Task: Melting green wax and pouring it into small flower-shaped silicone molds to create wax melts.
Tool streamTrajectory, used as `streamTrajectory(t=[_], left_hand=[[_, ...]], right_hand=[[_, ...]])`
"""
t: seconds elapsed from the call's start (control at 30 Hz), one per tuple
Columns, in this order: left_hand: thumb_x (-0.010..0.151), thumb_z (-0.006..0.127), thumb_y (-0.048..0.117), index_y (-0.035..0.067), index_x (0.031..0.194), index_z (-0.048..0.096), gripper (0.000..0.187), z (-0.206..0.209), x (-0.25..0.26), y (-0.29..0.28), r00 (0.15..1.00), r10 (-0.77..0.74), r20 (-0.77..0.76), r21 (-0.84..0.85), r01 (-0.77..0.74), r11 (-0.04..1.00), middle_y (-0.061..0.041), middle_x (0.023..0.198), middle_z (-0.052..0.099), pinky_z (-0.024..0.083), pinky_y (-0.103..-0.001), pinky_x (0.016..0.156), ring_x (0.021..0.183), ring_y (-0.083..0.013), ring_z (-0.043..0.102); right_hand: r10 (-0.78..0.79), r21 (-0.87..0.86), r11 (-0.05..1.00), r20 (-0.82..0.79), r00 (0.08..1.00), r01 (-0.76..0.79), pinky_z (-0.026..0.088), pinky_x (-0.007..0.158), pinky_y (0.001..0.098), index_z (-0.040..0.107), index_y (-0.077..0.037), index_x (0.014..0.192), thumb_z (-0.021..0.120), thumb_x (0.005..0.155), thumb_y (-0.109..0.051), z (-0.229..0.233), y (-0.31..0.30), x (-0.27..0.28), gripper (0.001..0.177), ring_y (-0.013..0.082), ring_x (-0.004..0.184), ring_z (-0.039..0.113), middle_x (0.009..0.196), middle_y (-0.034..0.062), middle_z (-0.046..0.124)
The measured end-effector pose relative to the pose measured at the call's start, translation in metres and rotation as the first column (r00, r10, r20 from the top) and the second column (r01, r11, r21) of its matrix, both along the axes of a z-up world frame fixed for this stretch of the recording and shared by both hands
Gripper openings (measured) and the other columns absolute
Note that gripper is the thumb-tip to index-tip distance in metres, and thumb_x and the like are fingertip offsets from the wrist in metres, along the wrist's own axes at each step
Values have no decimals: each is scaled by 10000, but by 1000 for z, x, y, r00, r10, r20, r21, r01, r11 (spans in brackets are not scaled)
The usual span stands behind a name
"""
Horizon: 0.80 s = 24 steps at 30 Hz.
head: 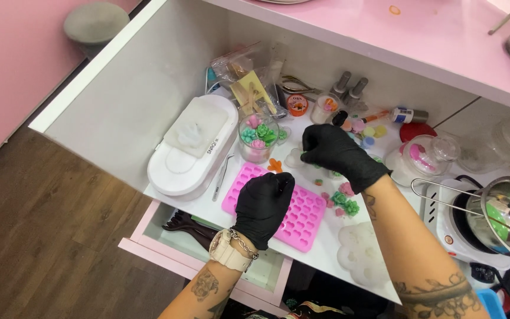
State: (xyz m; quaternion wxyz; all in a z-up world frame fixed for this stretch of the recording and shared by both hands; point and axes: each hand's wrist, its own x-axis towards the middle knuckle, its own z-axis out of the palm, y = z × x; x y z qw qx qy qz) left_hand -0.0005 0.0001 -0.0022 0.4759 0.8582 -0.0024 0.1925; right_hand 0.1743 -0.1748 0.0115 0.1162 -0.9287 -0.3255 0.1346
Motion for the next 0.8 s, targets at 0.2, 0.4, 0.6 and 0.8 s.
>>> streamTrajectory(t=[0.2, 0.4, 0.6, 0.8], left_hand=[[923, 698, 211, 83, 964, 748, 144, 2, -3, 4, 999, -23, 45, -33, 25, 999, -119, 803, 718, 529, -430, 654, 757, -333, 693], [933, 689, 210, 81, 925, 744, 141, 4, -2, 8, 1000, -18, 10, -40, 18, 999, -114, 791, 720, 524, -430, 643, 750, -326, 698], [932, 689, 202, 82, 904, 740, 134, 4, -3, 9, 999, -11, 44, 13, 11, 1000, -119, 785, 709, 510, -444, 633, 742, -336, 684], [944, 688, 212, 94, 884, 734, 140, 2, -2, 13, 1000, -1, 20, 46, 0, 999, -116, 769, 696, 500, -448, 626, 725, -333, 673]], right_hand=[[81, 650, 372, -734, 674, 663, 602, 836, 423, 662, -43, 998, 701, 859, -97, 19, -4, -7, 153, 325, 958, 747, 1003, 161, 748], [-84, 530, 393, -793, 604, 751, 535, 760, 385, 744, -81, 1097, 674, 920, -266, -18, 24, 12, 266, 240, 838, 675, 1014, 78, 748], [-406, 336, 881, 170, 898, 334, 545, 771, 427, 742, -190, 1019, 856, 753, -441, -62, 50, 19, 384, 283, 885, 703, 970, 77, 722], [-357, 178, 929, 210, 910, 324, 543, 790, 458, 716, -176, 1022, 845, 734, -398, -78, 53, 36, 386, 318, 938, 690, 1011, 81, 713]])
